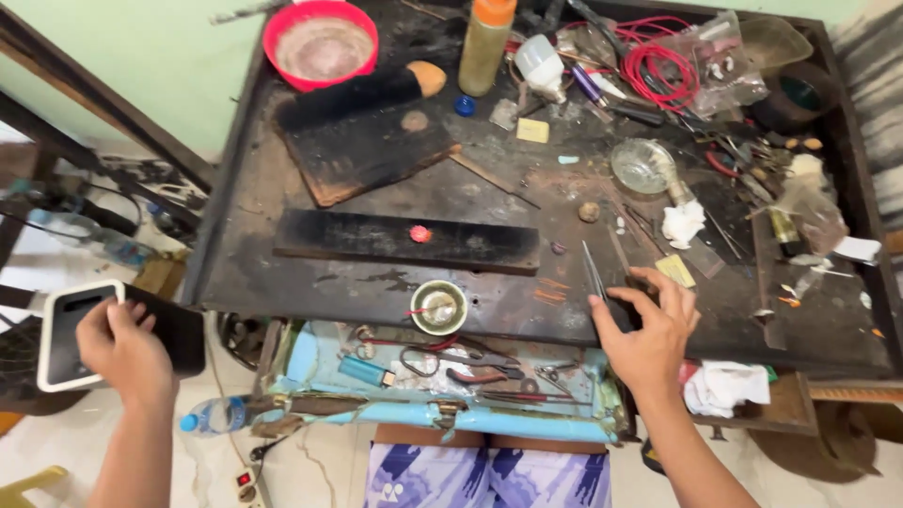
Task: Soldering small jewelry components on a workbench using a handheld torch and a pick.
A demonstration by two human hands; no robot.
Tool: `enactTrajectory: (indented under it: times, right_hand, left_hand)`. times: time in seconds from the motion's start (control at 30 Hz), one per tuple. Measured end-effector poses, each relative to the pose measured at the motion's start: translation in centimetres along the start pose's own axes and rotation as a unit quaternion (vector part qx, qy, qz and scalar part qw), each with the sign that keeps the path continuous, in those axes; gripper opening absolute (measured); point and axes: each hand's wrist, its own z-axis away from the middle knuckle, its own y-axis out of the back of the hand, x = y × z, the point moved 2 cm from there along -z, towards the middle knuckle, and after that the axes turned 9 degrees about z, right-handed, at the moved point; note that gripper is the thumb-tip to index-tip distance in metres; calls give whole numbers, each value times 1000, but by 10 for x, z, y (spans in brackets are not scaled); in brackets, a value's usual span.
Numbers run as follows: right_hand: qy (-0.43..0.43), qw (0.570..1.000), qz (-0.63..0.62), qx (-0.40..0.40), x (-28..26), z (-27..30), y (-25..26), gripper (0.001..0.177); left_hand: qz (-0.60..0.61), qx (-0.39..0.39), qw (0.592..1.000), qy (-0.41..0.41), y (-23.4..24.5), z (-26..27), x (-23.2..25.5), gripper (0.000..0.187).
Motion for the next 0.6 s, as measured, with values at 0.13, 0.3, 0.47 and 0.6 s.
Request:
enactTrajectory:
  times: [0.13,0.3,0.47,0.6]
  right_hand:
    - [-23,1000,8,-12,7,1,-4,8]
    - [28,993,-89,75,-18,3,31,9]
    - [141,959,-247,-3,-94,38,36,4]
    - [165,931,-323,-29,-124,48,38,7]
  left_hand:
    - [-45,-2,986,-162,4,71,98,12]
    - [-6,-222,890,-399,-23,169,167,13]
    - [-61,-411,734,-537,-75,245,228,37]
    - [-104,-468,703,-526,-105,262,246,16]
